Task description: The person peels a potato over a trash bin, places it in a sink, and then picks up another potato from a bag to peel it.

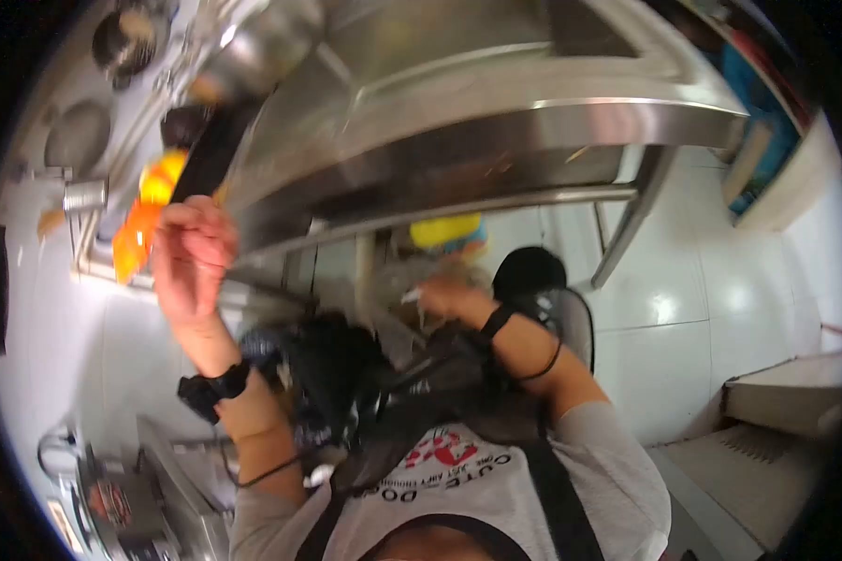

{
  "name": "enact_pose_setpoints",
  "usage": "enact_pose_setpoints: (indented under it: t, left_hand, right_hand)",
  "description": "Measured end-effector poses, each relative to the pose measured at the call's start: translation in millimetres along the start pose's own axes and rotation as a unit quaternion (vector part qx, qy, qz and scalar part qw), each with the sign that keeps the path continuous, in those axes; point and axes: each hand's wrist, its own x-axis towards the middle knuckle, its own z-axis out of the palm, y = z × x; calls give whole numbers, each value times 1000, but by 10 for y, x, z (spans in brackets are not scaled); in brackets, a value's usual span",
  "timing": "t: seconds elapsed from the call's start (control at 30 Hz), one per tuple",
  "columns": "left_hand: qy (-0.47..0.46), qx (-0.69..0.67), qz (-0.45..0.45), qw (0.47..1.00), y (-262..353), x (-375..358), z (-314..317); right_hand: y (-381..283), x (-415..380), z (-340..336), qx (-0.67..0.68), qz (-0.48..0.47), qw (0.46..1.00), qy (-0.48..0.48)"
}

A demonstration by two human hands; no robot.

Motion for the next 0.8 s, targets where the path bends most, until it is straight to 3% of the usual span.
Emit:
enact_pose_setpoints:
  t: [0.03,0.1,0.17,0.3,0.37,0.4,0.47,0.57,0.6,0.63,0.7,0.77,0.8]
  left_hand:
    - [-90,-48,-18,995,-122,-242,-6]
    - [-113,-21,-105,988,-485,-645,105]
    - [-96,-53,-309,945,-995,-917,112]
    - [-49,-59,-483,872,-2234,-1304,-69]
    - [91,-140,-513,842,-2900,-1479,-277]
    - [95,-145,-511,842,-3219,-1553,-387]
    - [305,-176,-500,791,-3817,-1731,-553]
    - [359,-156,-450,803,-4599,-2052,-646]
    - [356,-180,-486,778,-5145,-2262,-764]
    - [366,-187,-480,775,-5200,-2258,-689]
    - [412,55,-493,764,-5225,-2232,-516]
    - [409,-2,-500,764,-5721,-2397,-667]
    - [369,180,-495,766,-5781,-2404,-559]
  right_hand:
    - [-67,-45,-96,-55,39,998,-20]
    - [-31,-69,-53,-91,75,993,-15]
    - [-71,-125,-53,-92,88,992,-19]
    - [-69,-112,-99,-110,152,982,-19]
    - [-135,-101,-131,-109,162,981,-4]
    - [-154,-91,-131,-102,175,979,18]
    - [-117,-71,-61,-105,176,979,9]
    - [-84,-46,-14,-114,183,976,-12]
    - [-82,-33,1,-114,191,975,-21]
    - [-64,-30,11,-122,183,975,-30]
    - [-26,-30,39,-127,191,973,-29]
    - [-79,19,33,-141,194,969,-56]
    - [-96,44,29,-149,203,965,-77]
